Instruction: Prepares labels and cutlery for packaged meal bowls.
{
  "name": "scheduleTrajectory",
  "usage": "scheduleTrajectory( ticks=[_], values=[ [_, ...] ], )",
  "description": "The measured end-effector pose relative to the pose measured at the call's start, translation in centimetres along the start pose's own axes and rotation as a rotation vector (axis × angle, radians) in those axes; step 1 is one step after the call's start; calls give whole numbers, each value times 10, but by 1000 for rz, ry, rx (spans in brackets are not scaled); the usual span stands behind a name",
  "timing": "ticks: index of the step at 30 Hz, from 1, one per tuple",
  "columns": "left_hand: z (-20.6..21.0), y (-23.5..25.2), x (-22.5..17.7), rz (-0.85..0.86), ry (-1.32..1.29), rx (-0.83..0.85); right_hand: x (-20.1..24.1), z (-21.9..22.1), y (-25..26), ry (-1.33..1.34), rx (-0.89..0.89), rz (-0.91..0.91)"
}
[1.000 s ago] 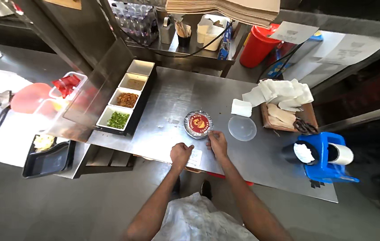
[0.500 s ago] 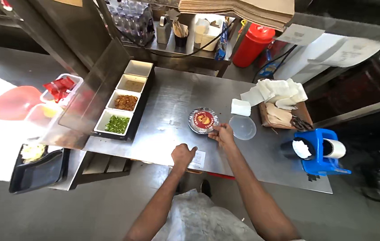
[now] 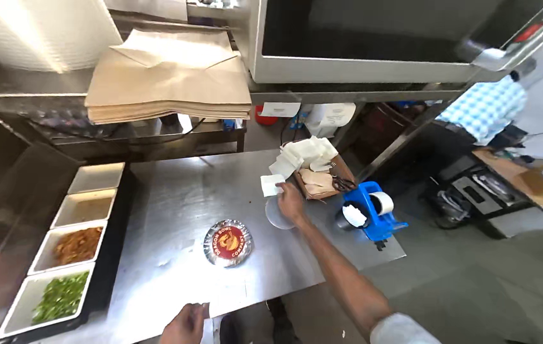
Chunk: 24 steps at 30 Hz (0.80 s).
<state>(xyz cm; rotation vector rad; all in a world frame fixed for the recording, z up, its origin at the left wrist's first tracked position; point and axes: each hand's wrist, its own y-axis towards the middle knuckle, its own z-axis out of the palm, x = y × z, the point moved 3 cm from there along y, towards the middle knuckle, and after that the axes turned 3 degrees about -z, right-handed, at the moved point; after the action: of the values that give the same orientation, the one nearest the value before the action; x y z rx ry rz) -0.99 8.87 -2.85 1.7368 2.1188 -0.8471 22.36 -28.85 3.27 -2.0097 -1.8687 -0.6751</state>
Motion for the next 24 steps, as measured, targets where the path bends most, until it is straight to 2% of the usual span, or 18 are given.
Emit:
scheduleTrajectory(
  ticks=[2, 5, 9, 13, 16, 18, 19, 21, 24],
  values=[
    [-6, -11, -4, 18, -15, 13, -16, 19, 58, -160, 176, -139],
    [-12, -22, -28, 25, -58, 16, -36, 45, 110, -252, 366, -180],
    [-1, -34, -68, 68, -178, -47, -50, 52, 141, -250, 432, -161],
    [10, -36, -101, 106, -278, -97, -45, 43, 155, -249, 416, -265],
    [-1, -16, -131, 157, -476, -259, 0, -2, 132, -31, 282, -365],
    [-13, 14, -154, 184, -622, -305, 37, -35, 93, 132, 275, -448],
    [-17, 30, -163, 172, -699, -281, 54, -47, 68, 217, 314, -497],
    [-17, 58, -175, 107, -824, -124, 81, -58, 19, 391, 428, -554],
    [-16, 71, -193, 25, -1066, 43, 96, -63, -26, 526, 483, -500]
  ],
)
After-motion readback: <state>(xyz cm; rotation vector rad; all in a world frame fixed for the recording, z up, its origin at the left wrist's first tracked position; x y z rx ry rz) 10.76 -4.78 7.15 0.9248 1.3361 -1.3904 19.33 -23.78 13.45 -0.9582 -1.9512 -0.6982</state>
